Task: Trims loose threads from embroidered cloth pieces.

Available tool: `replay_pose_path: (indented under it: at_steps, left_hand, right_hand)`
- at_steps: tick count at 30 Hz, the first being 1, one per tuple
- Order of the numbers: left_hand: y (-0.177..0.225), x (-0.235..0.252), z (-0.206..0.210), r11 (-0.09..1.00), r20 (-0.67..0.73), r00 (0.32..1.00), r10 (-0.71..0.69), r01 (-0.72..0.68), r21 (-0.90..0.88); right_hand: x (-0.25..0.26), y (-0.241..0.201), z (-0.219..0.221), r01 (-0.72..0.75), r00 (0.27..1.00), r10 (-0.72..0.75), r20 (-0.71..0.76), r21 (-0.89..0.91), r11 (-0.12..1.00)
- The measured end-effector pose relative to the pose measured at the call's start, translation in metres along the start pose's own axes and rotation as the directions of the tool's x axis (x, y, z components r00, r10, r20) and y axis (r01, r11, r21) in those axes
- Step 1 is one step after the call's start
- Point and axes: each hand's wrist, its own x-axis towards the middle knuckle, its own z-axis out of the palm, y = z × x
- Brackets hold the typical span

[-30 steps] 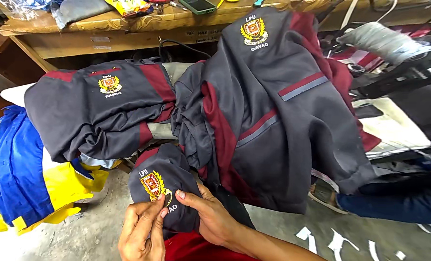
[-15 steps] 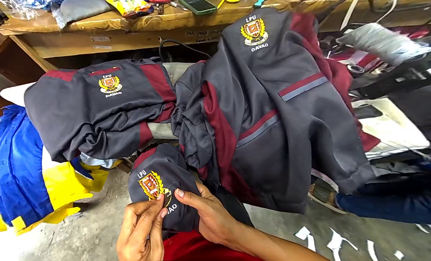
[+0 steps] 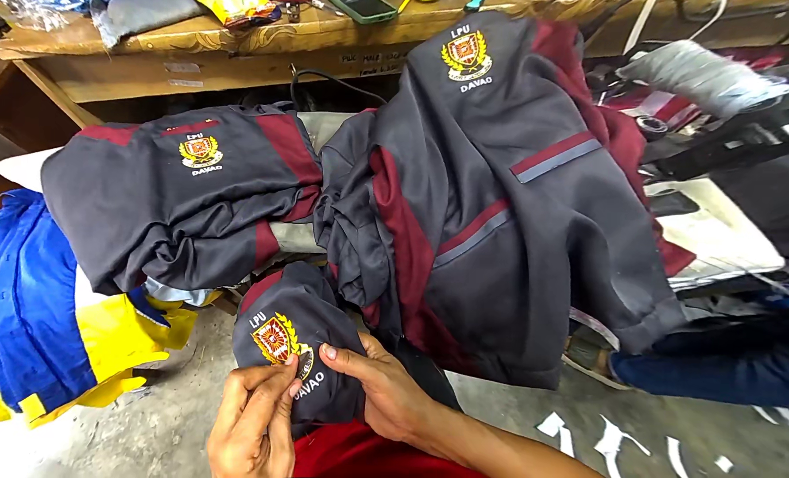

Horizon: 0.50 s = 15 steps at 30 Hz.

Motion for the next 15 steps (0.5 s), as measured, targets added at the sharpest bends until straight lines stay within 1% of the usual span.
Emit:
replay_pose_path:
  at_steps: [4, 7, 10, 12, 15]
  left_hand:
    - [-0.004, 0.000, -0.005, 0.998, -0.019, 0.999, -0.045, 0.045, -0.032]
    - [0.002, -0.001, -0.014, 0.991, 0.055, 0.993, -0.107, 0.111, -0.068]
    - [0.007, -0.001, -0.017, 0.989, 0.113, 0.986, -0.121, 0.129, -0.066]
    - [0.005, -0.002, -0.018, 0.987, 0.106, 0.985, -0.134, 0.142, -0.074]
    - [0.003, 0.005, -0.025, 0.991, 0.083, 0.990, -0.116, 0.122, -0.063]
  right_hand:
    - [0.001, 0.000, -0.003, 0.054, 0.999, -0.054, 0.011, -0.044, 0.998]
    - [0.001, 0.000, -0.005, 0.084, 0.996, -0.083, 0.013, -0.058, 0.995]
    - [0.002, 0.001, -0.006, 0.104, 0.995, -0.103, 0.013, -0.065, 0.992]
    - [0.002, 0.004, -0.007, 0.138, 0.990, -0.134, 0.043, -0.094, 0.986]
    - [0.002, 0.009, -0.012, 0.245, 0.966, -0.216, 0.142, -0.238, 0.940]
